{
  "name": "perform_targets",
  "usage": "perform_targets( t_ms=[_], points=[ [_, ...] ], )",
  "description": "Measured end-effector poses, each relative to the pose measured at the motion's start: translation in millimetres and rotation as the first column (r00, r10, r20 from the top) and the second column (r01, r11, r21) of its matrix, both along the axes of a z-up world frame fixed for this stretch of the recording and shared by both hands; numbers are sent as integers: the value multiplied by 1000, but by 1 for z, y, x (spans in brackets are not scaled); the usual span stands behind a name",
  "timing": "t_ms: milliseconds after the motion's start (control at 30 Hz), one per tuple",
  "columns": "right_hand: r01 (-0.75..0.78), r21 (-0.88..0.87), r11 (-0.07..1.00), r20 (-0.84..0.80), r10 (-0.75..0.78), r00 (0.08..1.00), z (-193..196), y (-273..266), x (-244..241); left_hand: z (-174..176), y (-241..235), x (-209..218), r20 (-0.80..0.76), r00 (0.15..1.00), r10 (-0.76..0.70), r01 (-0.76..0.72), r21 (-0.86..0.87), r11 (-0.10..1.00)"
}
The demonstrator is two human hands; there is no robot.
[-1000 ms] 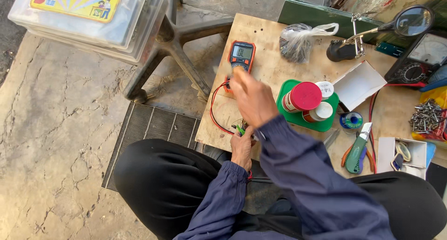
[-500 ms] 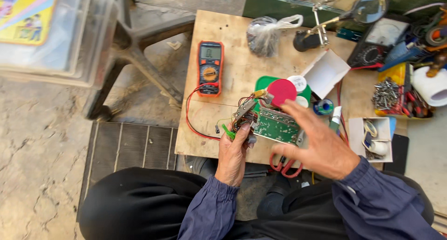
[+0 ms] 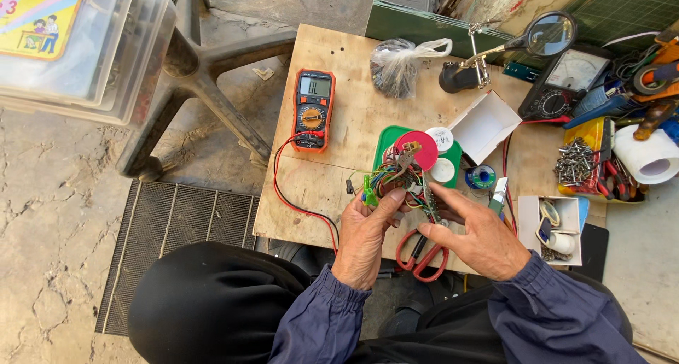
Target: The person sits on the ground and works on a small circuit board, using a multimeter to test connections. They use scissors to cut wires and a utility knife to strip insulation, then connect the board to a power source.
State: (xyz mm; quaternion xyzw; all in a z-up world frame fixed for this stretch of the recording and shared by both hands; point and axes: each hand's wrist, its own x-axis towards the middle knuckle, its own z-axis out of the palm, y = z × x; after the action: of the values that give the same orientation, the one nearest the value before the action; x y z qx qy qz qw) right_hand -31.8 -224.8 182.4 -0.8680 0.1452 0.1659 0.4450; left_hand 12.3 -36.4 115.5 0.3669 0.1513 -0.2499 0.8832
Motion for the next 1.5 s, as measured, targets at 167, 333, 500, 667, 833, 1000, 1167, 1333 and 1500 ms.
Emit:
perform_targets(
  t_ms=[167,333,500,667,833,1000,1167,1333,1500],
  points=[
    [75,153,985,-135,-55,989,2,-6,-2,15,-8,-1,8,1000,-7,7,14,1000],
    [-38,26,999,158,33,987,9,-10,-3,8,-12,-3,61,997,-36,27,149,988],
    [6,-214,977,616,130,777,-6,-11,-5,10,-21,-8,122,987,-100,66,259,964],
    [54,-207,977,402,34,915,-22,-10,-8,-7,-23,-15,289,940,-182,0,533,846],
    [77,-165,983,339,-17,941,-38,-11,-7,-3,-13,-9,454,846,-281,-128,684,718],
    [146,-41,988,223,-134,966,-50,-12,2,-9,-11,-5,529,775,-347,-166,700,695],
    [291,-8,957,202,-284,937,-76,-16,1,-7,-9,1,491,800,-345,-121,696,708],
    [293,-94,951,398,-234,887,-43,19,1,-17,-7,2,475,842,-257,-115,622,774],
    [225,-329,917,579,8,815,-40,20,2,3,-7,2,593,750,-293,-203,628,751]
  ],
)
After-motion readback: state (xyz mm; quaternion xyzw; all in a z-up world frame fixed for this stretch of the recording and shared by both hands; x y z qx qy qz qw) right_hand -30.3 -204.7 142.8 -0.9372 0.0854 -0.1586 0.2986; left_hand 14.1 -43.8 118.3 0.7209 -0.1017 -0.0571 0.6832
